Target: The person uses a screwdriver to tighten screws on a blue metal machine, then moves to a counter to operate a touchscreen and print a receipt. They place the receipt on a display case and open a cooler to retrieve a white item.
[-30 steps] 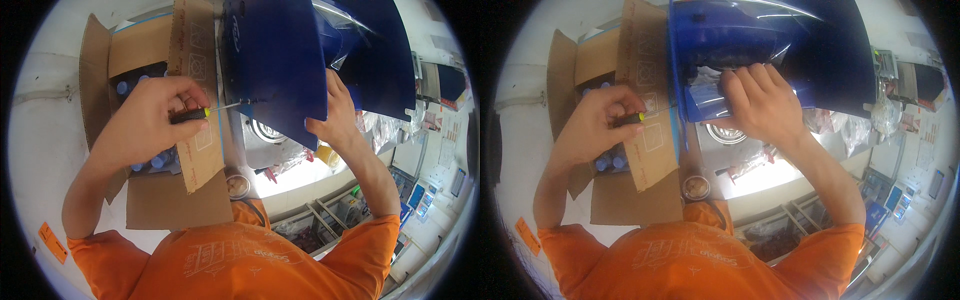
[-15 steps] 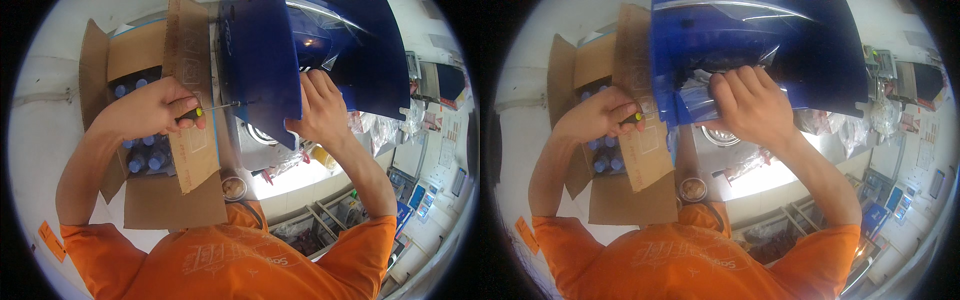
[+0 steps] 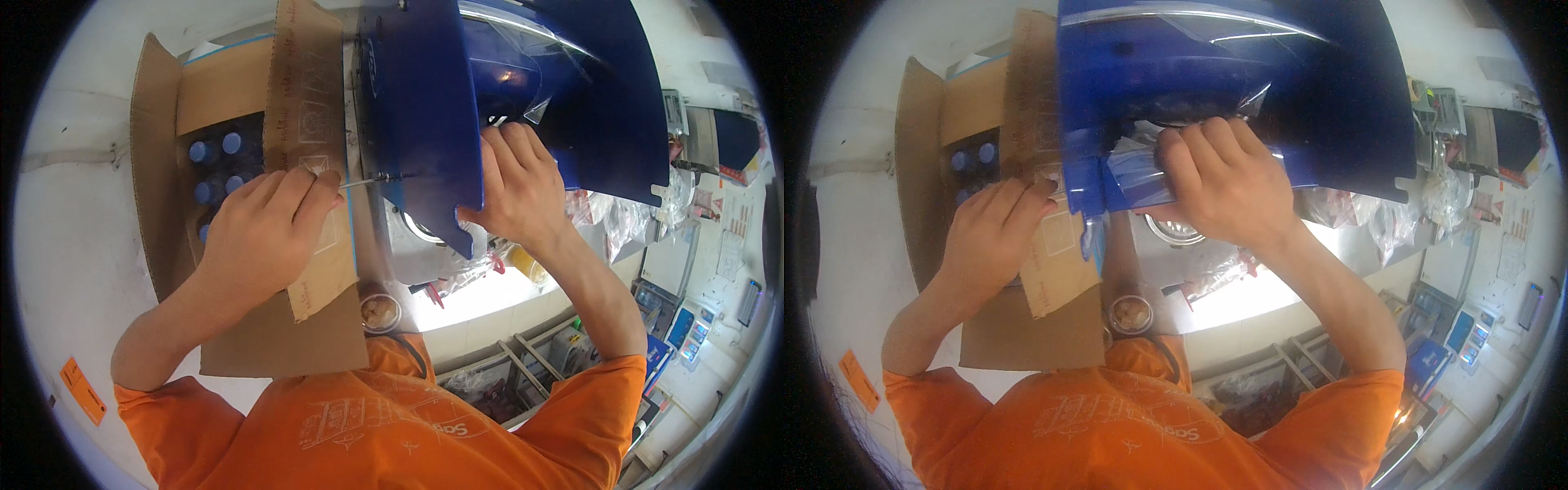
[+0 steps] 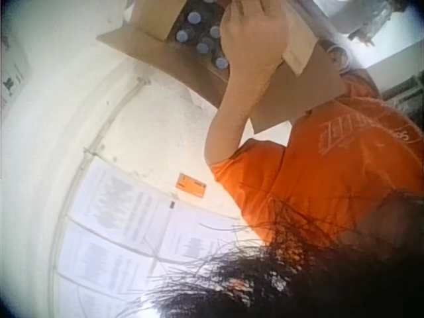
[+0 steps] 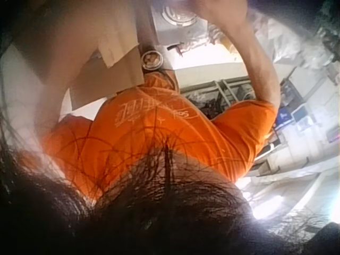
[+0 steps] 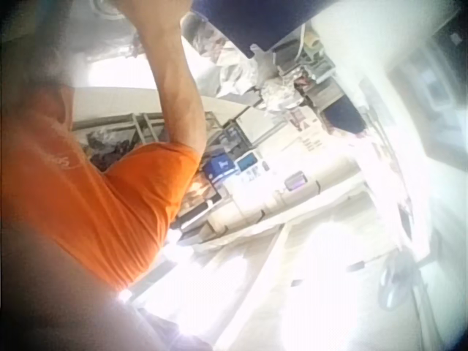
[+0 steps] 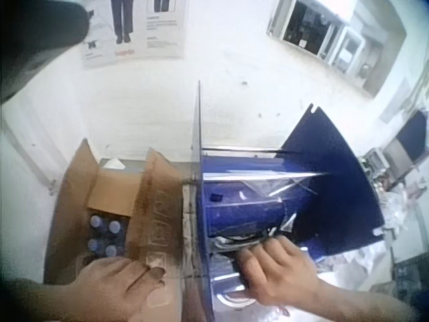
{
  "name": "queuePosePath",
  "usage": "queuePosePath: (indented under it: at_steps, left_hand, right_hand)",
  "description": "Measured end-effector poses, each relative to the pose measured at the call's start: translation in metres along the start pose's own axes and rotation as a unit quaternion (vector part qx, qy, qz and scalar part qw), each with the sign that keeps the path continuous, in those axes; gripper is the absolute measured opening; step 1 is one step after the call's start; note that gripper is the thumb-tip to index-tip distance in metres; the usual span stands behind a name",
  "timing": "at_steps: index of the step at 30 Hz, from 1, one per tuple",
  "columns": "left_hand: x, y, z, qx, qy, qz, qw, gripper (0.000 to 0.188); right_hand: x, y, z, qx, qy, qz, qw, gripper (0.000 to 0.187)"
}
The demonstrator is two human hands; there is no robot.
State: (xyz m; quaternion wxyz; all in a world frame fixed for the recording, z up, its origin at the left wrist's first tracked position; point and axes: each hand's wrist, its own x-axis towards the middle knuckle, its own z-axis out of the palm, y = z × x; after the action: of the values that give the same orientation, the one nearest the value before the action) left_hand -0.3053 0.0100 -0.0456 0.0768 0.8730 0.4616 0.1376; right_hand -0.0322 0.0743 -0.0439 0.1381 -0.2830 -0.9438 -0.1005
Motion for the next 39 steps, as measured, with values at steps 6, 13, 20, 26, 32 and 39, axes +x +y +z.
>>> queuePosePath:
  at_steps: [6,13,20,26,32,39]
  left_hand:
    - [0.035,-0.035,-0.019,-0.271,-0.243,-0.015,0.931,0.022]
    - [0.061,-0.074,0.000,-0.653,-0.494,-0.251,0.517,0.033]
    - [0.036,-0.053,-0.005,-0.450,-0.222,-0.042,0.864,0.033]
    - [0.013,-0.019,-0.023,-0.321,-0.157,-0.122,0.926,0.032]
    - [0.006,0.003,-0.027,-0.033,-0.105,-0.060,0.992,0.036]
    - [-0.003,0.012,-0.026,-0.108,-0.051,-0.209,0.971,0.029]
  right_hand:
    - [-0.001,-0.003,0.002,-0.014,0.006,0.015,1.000,0.055]
    - [0.002,-0.001,-0.002,-0.004,-0.002,0.002,1.000,0.055]
    - [0.003,-0.001,-0.004,0.005,0.002,0.006,1.000,0.055]
    - [0.003,-0.001,-0.003,-0.005,0.013,-0.003,1.000,0.056]
    - [0.003,0.000,-0.002,-0.009,0.021,-0.003,1.000,0.056]
    - [0.000,0.000,0.000,-0.011,0.025,-0.003,1.000,0.054]
